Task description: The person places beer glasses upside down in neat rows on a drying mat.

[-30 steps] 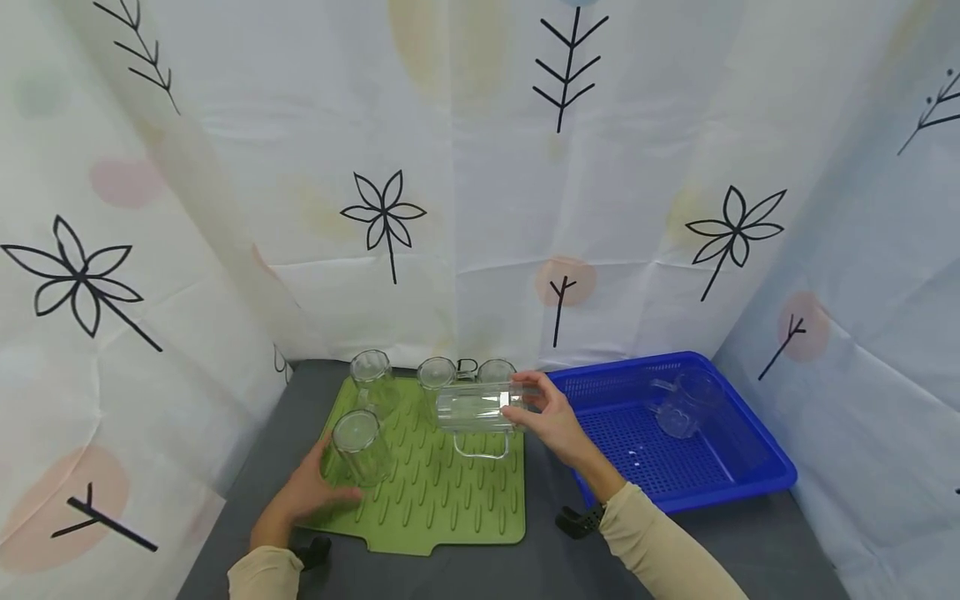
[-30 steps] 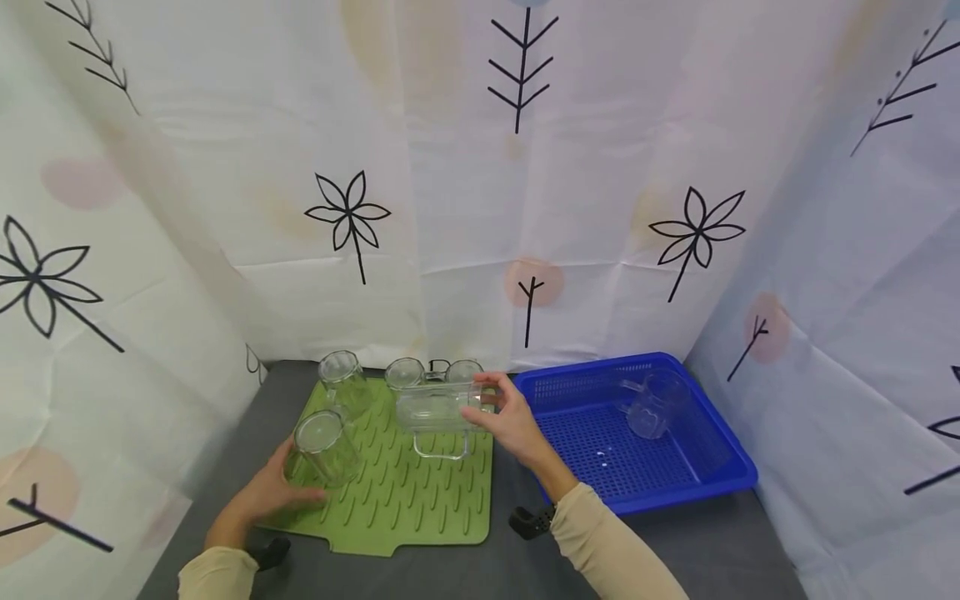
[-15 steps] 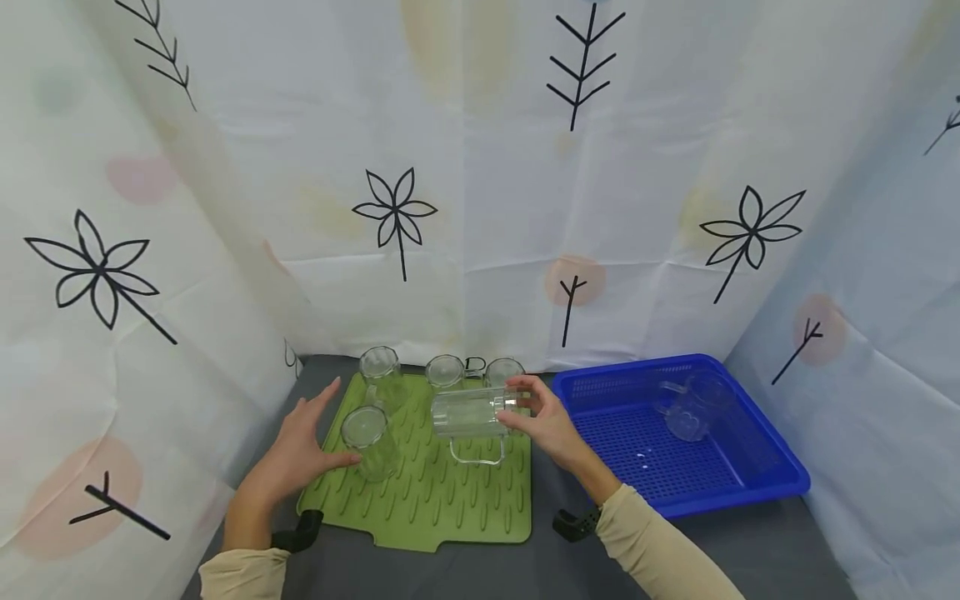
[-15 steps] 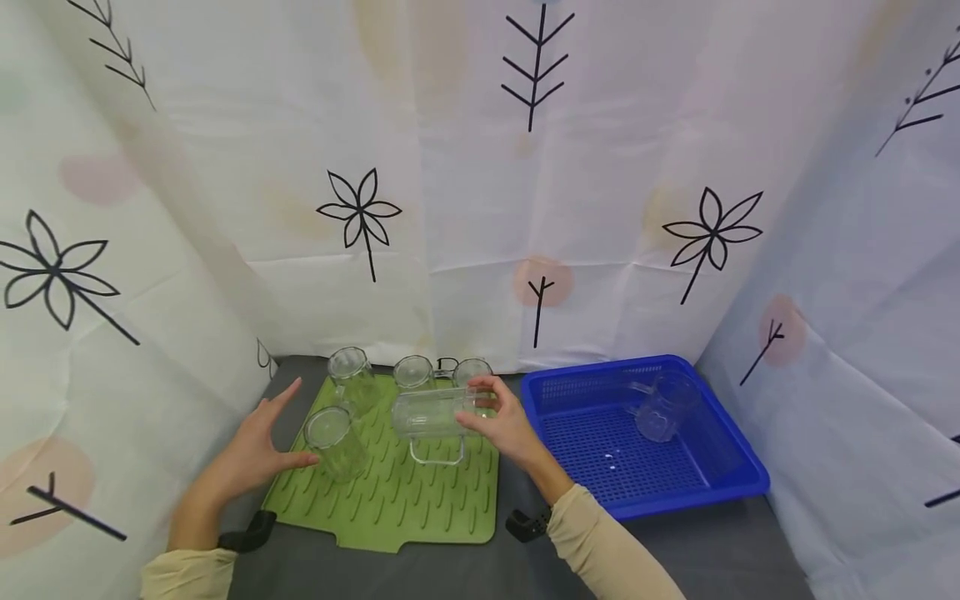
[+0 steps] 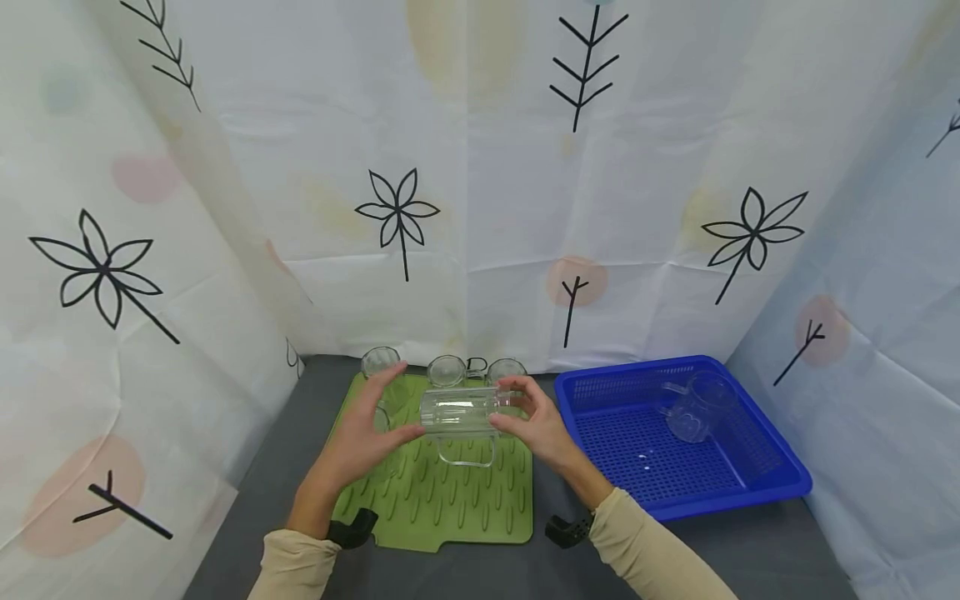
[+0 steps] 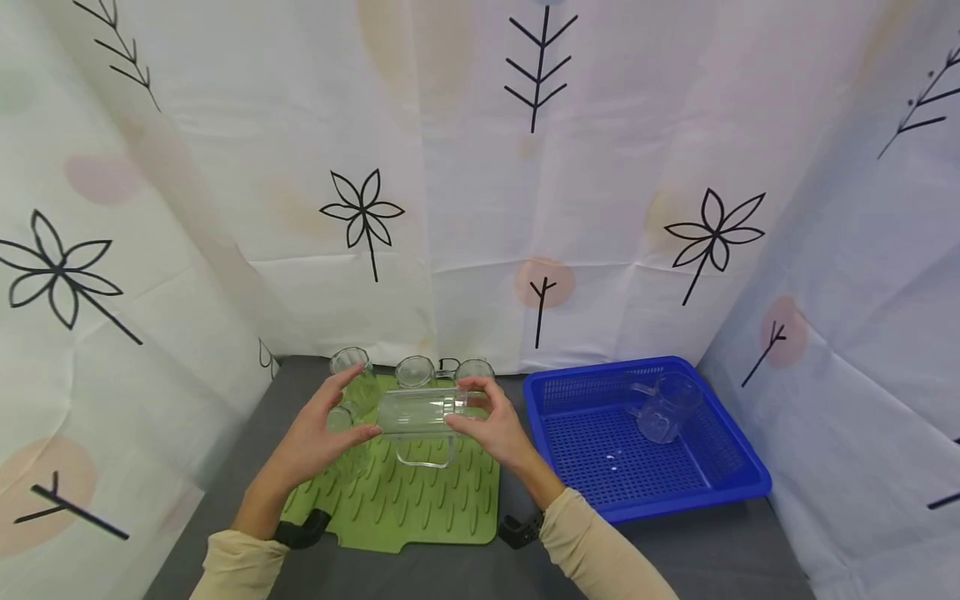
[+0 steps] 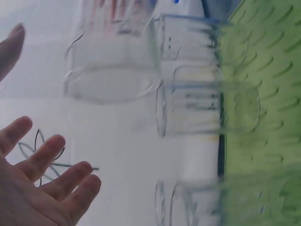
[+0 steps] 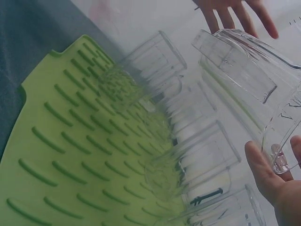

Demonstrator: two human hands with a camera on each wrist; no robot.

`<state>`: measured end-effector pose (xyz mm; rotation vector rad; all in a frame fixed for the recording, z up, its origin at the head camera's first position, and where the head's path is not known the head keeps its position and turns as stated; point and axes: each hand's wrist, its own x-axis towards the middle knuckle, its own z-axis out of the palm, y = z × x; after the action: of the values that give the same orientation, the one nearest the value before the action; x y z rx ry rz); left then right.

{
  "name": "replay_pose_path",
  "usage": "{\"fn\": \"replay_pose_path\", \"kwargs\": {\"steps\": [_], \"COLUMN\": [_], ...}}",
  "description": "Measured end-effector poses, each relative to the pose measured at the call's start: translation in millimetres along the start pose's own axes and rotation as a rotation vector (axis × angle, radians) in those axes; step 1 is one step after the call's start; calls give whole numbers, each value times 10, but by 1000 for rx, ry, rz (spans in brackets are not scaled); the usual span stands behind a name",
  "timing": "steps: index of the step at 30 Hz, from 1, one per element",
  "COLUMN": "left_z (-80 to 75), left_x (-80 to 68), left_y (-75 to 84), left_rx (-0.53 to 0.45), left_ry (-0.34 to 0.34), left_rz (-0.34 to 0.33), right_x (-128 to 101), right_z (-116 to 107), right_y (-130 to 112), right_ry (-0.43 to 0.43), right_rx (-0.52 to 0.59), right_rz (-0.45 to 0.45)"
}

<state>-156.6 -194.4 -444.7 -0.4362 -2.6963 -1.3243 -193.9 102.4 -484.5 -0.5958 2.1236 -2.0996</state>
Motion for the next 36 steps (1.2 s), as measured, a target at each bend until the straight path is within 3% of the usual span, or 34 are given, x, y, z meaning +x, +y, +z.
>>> {"fn": "replay_pose_path", "kwargs": {"steps": [4, 9, 17, 24, 29, 36], "left_z": [159, 290, 439, 538, 562, 593], "left_x": [31, 35, 73, 68, 63, 105], "left_y": [48, 75, 67, 50, 41, 3], "left_rx": [-75, -166, -119, -149, -167, -97], "left_ry": [9, -32, -19, 61, 111, 210], "left_rz": [44, 44, 51, 129, 168, 290], "right_x": [-19, -43, -27, -19, -22, -65], "right_z": [34, 75, 108, 96, 93, 106], "right_y": [-38, -95, -106, -75, -62, -7], "right_ry": [-4, -26, -68, -108, -127, -175], "right_rx": [22, 29, 65, 39, -50, -121], "right_rz": [-4, -14, -63, -49, -7, 95]}}
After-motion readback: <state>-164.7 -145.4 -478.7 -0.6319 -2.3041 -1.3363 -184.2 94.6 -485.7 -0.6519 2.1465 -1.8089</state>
